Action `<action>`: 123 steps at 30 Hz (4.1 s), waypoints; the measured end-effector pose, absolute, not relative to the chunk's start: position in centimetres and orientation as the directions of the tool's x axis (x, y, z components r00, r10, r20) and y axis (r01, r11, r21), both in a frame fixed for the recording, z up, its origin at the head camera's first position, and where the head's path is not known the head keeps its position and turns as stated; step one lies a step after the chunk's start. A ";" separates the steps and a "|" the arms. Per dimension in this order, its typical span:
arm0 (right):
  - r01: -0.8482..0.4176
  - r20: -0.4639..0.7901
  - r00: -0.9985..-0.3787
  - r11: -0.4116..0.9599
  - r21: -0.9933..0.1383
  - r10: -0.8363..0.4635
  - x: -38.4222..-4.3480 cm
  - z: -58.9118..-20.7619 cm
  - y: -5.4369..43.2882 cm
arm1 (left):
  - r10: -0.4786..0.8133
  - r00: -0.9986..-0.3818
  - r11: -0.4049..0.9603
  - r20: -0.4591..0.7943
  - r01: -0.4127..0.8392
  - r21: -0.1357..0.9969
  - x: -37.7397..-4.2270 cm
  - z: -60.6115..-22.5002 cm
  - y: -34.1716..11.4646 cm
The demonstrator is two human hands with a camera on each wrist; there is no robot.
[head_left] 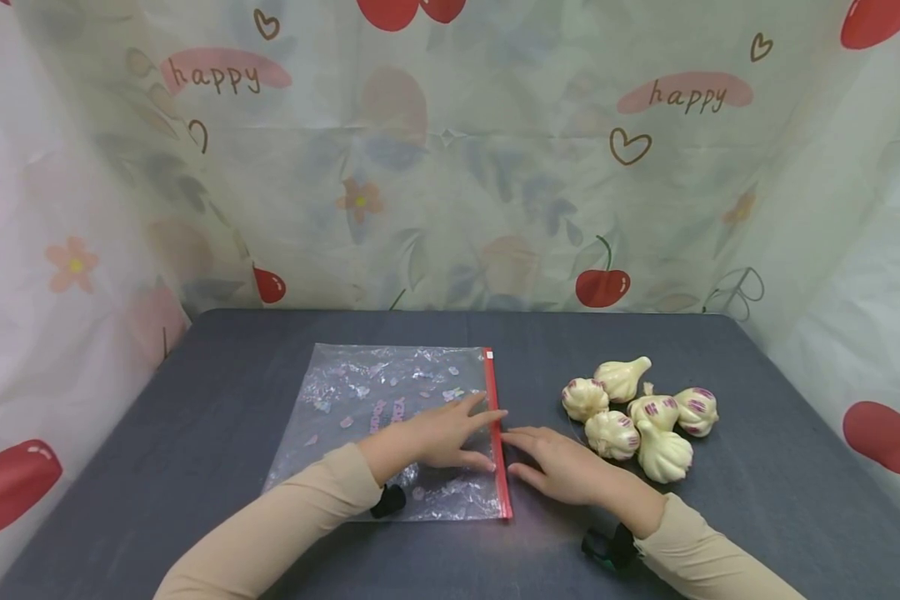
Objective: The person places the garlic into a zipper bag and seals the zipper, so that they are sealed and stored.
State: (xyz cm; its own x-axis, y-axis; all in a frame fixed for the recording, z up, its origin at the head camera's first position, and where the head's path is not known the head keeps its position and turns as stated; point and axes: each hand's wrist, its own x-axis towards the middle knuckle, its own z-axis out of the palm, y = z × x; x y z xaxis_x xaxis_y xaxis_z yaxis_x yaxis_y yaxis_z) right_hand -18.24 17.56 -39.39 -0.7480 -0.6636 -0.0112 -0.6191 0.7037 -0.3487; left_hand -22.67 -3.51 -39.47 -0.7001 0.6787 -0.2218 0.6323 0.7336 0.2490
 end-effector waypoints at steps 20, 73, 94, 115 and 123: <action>-0.644 -0.018 -0.716 0.670 -0.370 -0.698 -18.3 -40.3 16.8 | 0.762 -0.646 0.629 -0.056 0.716 0.304 -23.0 -39.7 -3.6; -0.613 -0.075 -0.730 0.699 -0.369 -0.680 -18.6 -39.9 16.7 | 0.716 -0.523 0.528 0.463 0.839 0.131 -22.3 -36.3 -8.0; -0.625 0.143 -0.769 0.686 -0.372 -0.623 -18.5 -37.7 18.4 | 0.690 -0.526 0.528 0.497 0.836 0.151 -22.5 -37.0 -7.4; -0.560 0.394 -0.820 0.723 -0.405 -0.414 -17.5 -35.6 23.8 | 0.661 -0.484 0.510 0.574 0.850 0.130 -22.5 -36.5 -8.0; -0.461 0.377 -0.872 0.779 -0.424 -0.311 -16.8 -34.9 27.3 | 0.653 -0.453 0.485 0.608 0.866 0.124 -22.7 -36.4 -8.4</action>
